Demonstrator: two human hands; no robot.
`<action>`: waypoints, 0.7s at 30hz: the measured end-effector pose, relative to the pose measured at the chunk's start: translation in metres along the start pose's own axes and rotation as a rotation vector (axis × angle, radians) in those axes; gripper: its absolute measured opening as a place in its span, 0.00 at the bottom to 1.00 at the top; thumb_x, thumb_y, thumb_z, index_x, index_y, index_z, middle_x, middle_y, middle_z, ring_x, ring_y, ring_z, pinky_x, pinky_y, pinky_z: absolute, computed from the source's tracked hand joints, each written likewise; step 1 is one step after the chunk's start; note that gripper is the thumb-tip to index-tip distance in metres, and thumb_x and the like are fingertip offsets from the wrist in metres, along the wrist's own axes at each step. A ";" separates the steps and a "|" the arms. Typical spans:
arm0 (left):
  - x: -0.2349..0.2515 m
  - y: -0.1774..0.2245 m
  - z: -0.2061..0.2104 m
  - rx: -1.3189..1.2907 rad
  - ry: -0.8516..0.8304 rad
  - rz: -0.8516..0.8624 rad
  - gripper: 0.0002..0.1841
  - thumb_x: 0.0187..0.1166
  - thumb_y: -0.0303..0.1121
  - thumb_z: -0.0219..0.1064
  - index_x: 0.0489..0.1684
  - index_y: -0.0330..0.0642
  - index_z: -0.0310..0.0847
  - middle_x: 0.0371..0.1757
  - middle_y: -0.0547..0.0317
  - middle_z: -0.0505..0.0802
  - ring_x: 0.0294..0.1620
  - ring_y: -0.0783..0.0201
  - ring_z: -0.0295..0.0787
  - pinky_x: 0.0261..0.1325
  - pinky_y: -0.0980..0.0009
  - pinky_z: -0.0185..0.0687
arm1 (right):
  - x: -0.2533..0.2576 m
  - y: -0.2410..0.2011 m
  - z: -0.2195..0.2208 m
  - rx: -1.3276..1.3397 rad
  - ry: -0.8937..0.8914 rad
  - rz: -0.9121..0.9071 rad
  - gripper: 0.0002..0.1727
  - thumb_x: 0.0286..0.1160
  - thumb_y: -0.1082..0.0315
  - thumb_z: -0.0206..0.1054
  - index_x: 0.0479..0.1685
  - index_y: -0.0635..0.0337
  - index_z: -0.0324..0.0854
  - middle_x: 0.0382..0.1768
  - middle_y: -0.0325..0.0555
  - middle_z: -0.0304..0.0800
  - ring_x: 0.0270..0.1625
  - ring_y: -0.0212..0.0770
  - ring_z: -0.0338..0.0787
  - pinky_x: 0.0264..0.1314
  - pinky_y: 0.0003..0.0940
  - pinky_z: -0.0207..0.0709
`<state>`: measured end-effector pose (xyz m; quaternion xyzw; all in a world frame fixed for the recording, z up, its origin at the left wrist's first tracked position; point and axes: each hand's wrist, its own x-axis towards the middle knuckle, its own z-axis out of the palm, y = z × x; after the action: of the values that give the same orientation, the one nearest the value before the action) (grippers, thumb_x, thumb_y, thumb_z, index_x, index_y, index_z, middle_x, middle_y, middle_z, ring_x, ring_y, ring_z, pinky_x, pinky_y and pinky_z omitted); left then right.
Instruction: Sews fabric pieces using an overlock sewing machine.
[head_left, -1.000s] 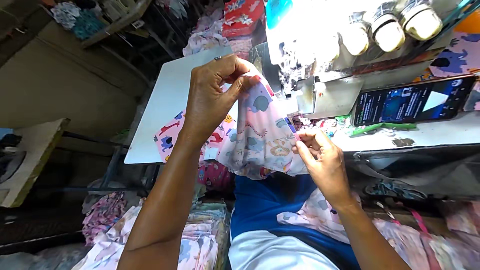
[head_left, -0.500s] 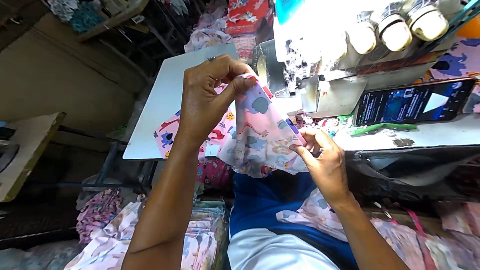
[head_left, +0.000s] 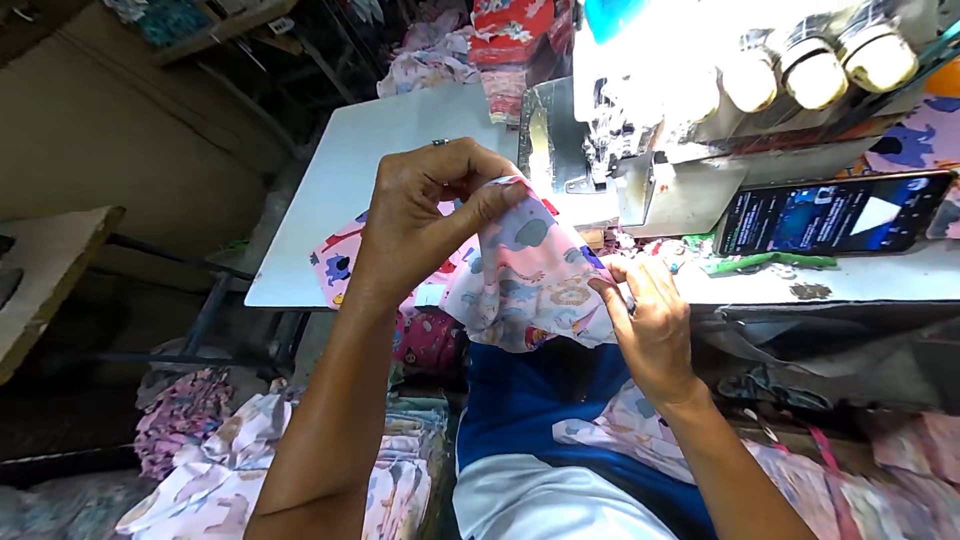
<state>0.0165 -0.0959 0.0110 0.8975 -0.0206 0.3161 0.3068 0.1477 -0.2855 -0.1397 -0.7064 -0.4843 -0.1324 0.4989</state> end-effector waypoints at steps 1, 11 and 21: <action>-0.001 0.000 -0.001 0.007 0.004 -0.006 0.06 0.82 0.31 0.68 0.43 0.37 0.86 0.40 0.74 0.90 0.41 0.85 0.86 0.47 0.85 0.84 | -0.001 -0.001 0.000 -0.002 -0.006 0.005 0.11 0.81 0.69 0.68 0.53 0.67 0.87 0.42 0.53 0.92 0.49 0.50 0.90 0.58 0.38 0.79; -0.009 -0.018 -0.007 0.029 0.109 -0.091 0.06 0.84 0.31 0.66 0.45 0.38 0.85 0.42 0.74 0.89 0.42 0.85 0.86 0.48 0.85 0.83 | -0.002 0.000 -0.002 0.133 -0.001 0.080 0.07 0.78 0.69 0.71 0.47 0.62 0.91 0.41 0.46 0.93 0.49 0.40 0.89 0.56 0.31 0.80; 0.034 -0.047 0.003 0.088 0.068 -0.200 0.10 0.87 0.34 0.62 0.44 0.36 0.87 0.37 0.69 0.90 0.37 0.86 0.83 0.45 0.85 0.79 | -0.007 -0.016 -0.019 0.499 -0.211 0.241 0.10 0.81 0.66 0.68 0.46 0.66 0.88 0.37 0.38 0.93 0.38 0.18 0.89 0.45 0.12 0.83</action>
<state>0.0559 -0.0545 0.0037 0.8965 0.0934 0.3147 0.2976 0.1365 -0.3045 -0.1263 -0.6243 -0.4639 0.1251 0.6160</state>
